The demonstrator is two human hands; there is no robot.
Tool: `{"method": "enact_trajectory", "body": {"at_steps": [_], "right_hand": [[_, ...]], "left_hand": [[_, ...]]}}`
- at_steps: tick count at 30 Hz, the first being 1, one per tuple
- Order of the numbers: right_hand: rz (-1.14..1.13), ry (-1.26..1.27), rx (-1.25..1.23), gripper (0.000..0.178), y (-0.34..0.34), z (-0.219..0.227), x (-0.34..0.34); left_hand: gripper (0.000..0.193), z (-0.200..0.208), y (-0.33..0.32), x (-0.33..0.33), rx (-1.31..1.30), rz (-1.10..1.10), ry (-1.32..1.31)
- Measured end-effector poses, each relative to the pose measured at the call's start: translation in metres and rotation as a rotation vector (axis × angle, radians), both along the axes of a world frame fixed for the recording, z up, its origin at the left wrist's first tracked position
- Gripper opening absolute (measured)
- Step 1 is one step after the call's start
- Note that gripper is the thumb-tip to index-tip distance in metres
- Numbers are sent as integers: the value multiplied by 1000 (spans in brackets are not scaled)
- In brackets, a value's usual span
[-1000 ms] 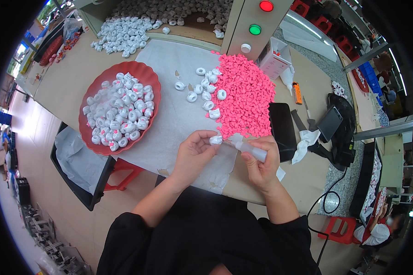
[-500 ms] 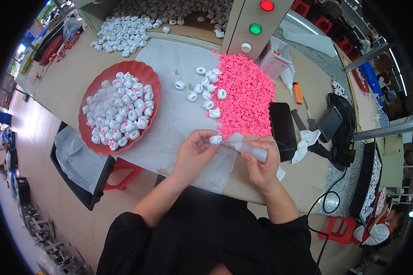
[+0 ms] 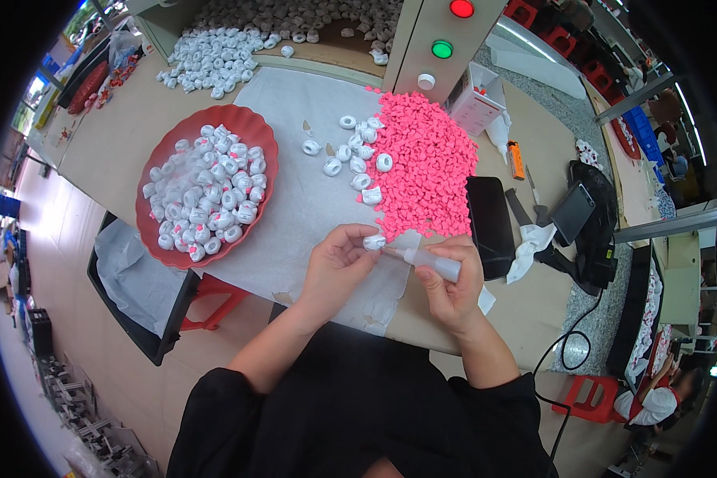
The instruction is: The person sits at a workbench and repeatedly picks up small white plastic components. They apply a small amount of adhesive from a tube to the components and then attach a pink plastic piece to each one. The finished items are placed into a red bowl on the table.
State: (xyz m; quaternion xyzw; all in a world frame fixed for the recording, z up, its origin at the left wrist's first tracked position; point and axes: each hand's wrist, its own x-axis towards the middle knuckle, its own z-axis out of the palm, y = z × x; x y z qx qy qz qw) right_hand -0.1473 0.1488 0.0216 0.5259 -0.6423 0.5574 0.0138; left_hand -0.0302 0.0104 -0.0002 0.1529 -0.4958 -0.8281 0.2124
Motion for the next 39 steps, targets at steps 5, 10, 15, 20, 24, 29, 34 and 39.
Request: {"method": "enact_trajectory", "body": {"at_steps": [5,10,15,20,24,29,34,39], "right_hand": [[-9,0,-11,32,-1,-1,0],[-25,-104,-45,30,2,-1,-1],[109,-1062,-303,33,-1,19,-10],[83,-1015,10,42,2,15,-21],[31,-836,195,28,-1,22,-22],[41,-219,368,25,-11,28,-17],[74,18,541,26,-20,23,-10],[71,143,574,23,-31,14,-1]], "left_hand": [[27,1,-1,1,8,-15,-28],[28,6,0,-1,29,-10,-21],[27,2,-1,3,96,58,2],[26,5,-3,6,131,80,8],[27,6,-12,14,99,156,-7],[27,1,-26,23,60,199,16],[27,2,-26,24,95,220,28],[27,0,-26,25,121,216,50]]}}
